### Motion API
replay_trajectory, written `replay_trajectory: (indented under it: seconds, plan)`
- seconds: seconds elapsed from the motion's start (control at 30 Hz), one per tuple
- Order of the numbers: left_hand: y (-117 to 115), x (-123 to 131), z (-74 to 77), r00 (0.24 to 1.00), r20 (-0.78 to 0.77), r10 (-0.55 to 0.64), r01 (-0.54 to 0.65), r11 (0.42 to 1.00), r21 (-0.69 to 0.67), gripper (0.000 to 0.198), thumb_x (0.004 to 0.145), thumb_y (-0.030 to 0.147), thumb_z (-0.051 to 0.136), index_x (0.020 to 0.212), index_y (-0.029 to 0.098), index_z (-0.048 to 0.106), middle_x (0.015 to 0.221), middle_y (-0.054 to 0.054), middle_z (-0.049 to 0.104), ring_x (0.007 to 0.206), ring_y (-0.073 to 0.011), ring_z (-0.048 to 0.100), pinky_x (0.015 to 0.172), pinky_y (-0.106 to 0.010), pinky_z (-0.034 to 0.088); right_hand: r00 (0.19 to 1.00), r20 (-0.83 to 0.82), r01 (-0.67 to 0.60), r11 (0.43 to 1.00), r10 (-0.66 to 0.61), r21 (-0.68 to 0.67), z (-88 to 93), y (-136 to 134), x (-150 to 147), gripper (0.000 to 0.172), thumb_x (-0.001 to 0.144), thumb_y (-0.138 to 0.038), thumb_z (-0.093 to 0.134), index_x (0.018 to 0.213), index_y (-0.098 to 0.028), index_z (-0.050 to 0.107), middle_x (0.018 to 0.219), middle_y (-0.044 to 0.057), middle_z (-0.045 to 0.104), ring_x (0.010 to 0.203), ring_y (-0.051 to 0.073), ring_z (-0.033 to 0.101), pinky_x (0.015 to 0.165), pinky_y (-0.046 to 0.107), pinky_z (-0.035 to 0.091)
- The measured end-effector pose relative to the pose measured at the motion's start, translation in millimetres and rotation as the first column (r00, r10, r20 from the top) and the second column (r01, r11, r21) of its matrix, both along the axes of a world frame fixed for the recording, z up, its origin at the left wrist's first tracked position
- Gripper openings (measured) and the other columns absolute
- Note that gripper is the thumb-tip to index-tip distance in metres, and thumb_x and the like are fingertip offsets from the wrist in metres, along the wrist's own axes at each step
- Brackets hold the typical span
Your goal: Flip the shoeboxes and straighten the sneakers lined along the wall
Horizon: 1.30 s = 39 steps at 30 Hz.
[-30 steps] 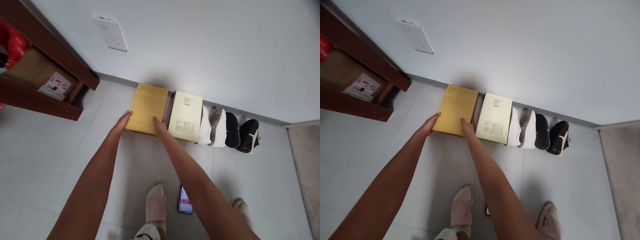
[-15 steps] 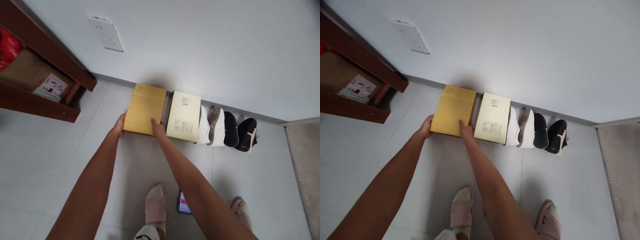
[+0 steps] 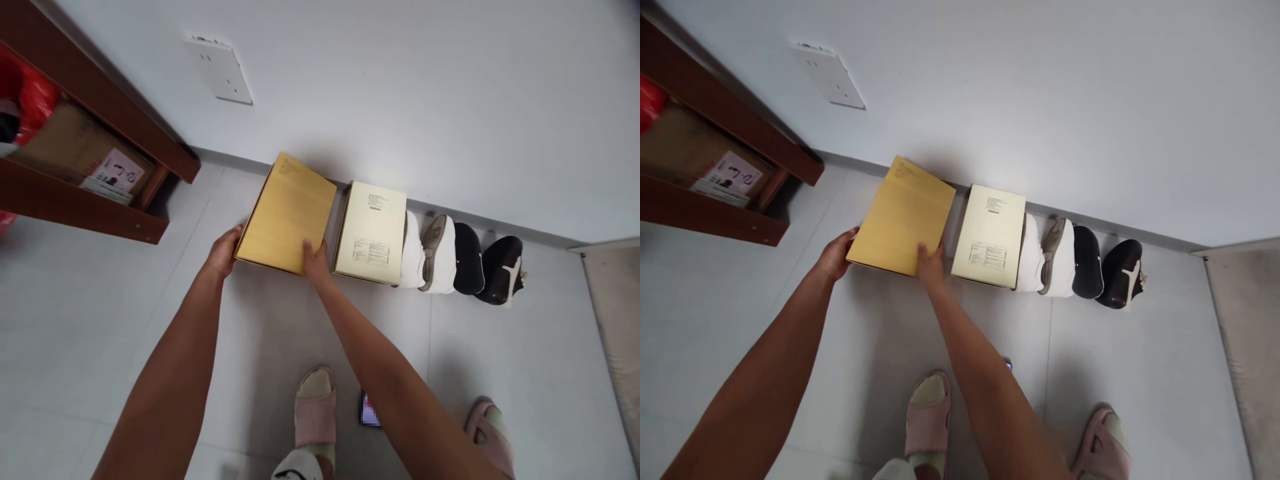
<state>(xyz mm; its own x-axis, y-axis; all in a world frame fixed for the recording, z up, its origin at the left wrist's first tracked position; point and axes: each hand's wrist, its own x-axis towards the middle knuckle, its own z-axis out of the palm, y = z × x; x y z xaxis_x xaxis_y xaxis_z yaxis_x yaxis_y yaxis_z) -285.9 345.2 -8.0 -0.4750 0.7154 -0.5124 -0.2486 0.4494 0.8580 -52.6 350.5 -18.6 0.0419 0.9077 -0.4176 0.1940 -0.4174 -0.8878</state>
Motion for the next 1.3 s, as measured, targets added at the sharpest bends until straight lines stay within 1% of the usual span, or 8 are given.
replay_trajectory:
  seconds: [0.1, 0.23, 0.4, 0.57, 0.8, 0.9, 1.03, 1.3]
  plan:
    - [2.3, 1.5, 8.0, 0.997, -0.017, 0.074, -0.074, 0.997, -0.026, 0.032, 0.08, 0.039, 0.071, 0.101, 0.015, 0.075, 0.089, -0.006, 0.078, 0.088, -0.0227, 0.074, 0.068, -0.027, 0.057, 0.988, 0.143, -0.07, 0.995, 0.059, 0.073, 3.9, 6.2, -0.5, 0.082, 0.103, -0.053, 0.045, 0.166, -0.008, 0.018, 0.173, 0.023, 0.026, 0.164, 0.027, 0.022, 0.13, 0.052, 0.025]
    - [3.3, 13.1, 20.2, 0.994, 0.022, 0.111, -0.112, 0.993, 0.046, 0.018, 0.08, 0.031, 0.071, 0.089, 0.016, 0.075, 0.094, -0.007, 0.079, 0.101, -0.0238, 0.075, 0.083, -0.03, 0.061, 0.959, 0.221, -0.209, 0.971, 0.18, 0.116, 18.1, 13.5, -3.7, 0.07, 0.104, -0.05, 0.042, 0.164, -0.015, 0.033, 0.177, 0.016, 0.015, 0.166, 0.031, 0.001, 0.132, 0.061, 0.011]
    - [1.0, 27.5, 32.1, 0.992, 0.082, 0.091, -0.102, 0.986, 0.136, 0.02, 0.078, 0.027, 0.071, 0.093, 0.015, 0.077, 0.104, -0.01, 0.08, 0.114, -0.0262, 0.073, 0.097, -0.034, 0.061, 0.931, 0.167, -0.341, 0.937, 0.324, 0.079, 51.3, 17.5, -10.1, 0.09, 0.1, -0.068, 0.043, 0.168, -0.013, 0.022, 0.177, 0.015, 0.015, 0.166, 0.03, 0.002, 0.133, 0.055, 0.012]
    - [-3.1, 35.0, 39.4, 0.998, 0.016, 0.062, -0.064, 0.98, 0.19, 0.029, 0.077, 0.032, 0.072, 0.1, 0.015, 0.078, 0.107, -0.012, 0.08, 0.12, -0.0304, 0.071, 0.102, -0.039, 0.059, 0.931, 0.11, -0.355, 0.934, 0.348, 0.049, 76.2, 16.0, -12.2, 0.103, 0.094, -0.074, 0.051, 0.169, -0.013, 0.015, 0.178, 0.014, 0.013, 0.166, 0.028, 0.005, 0.134, 0.049, 0.014]
    - [-14.1, 33.5, 45.7, 0.999, 0.034, -0.033, 0.027, 0.987, 0.16, 0.036, 0.077, 0.039, 0.074, 0.104, 0.015, 0.077, 0.108, -0.01, 0.079, 0.113, -0.0284, 0.072, 0.096, -0.037, 0.059, 0.952, -0.01, -0.301, 0.945, 0.305, 0.127, 61.2, 12.6, 4.9, 0.091, 0.099, -0.058, 0.047, 0.171, -0.016, 0.01, 0.178, 0.009, 0.017, 0.165, 0.022, 0.013, 0.135, 0.044, 0.013]
    - [-15.8, 32.0, 36.0, 0.993, 0.075, -0.094, 0.09, 0.994, 0.066, 0.035, 0.076, 0.04, 0.074, 0.102, 0.016, 0.078, 0.108, -0.011, 0.078, 0.111, -0.0265, 0.071, 0.086, -0.032, 0.058, 0.96, -0.049, -0.261, 0.944, 0.276, 0.204, 52.1, 12.7, 17.5, 0.085, 0.102, -0.045, 0.042, 0.171, -0.016, 0.002, 0.177, 0.007, 0.02, 0.164, 0.019, 0.021, 0.134, 0.043, 0.017]
    - [-16.4, 41.3, 9.5, 0.982, 0.08, -0.169, 0.171, 0.985, -0.022, 0.03, 0.071, 0.036, 0.074, 0.095, 0.019, 0.077, 0.102, -0.01, 0.077, 0.107, -0.0274, 0.069, 0.083, -0.033, 0.054, 0.954, -0.055, -0.273, 0.928, 0.296, 0.255, 51.8, 13.6, 29.6, 0.084, 0.101, -0.031, 0.042, 0.171, -0.022, -0.004, 0.177, 0.003, 0.022, 0.161, 0.018, 0.028, 0.132, 0.048, 0.025]
    - [-15.0, 66.3, -38.4, 0.98, 0.147, -0.137, 0.159, 0.975, -0.152, 0.026, 0.068, 0.038, 0.074, 0.088, 0.022, 0.073, 0.089, -0.009, 0.074, 0.092, -0.0263, 0.07, 0.077, -0.035, 0.054, 0.955, 0.014, -0.286, 0.915, 0.295, 0.284, 54.0, 7.8, 65.8, 0.071, 0.104, -0.04, 0.041, 0.17, -0.02, 0.022, 0.176, 0.004, 0.026, 0.164, 0.018, 0.022, 0.134, 0.044, 0.017]
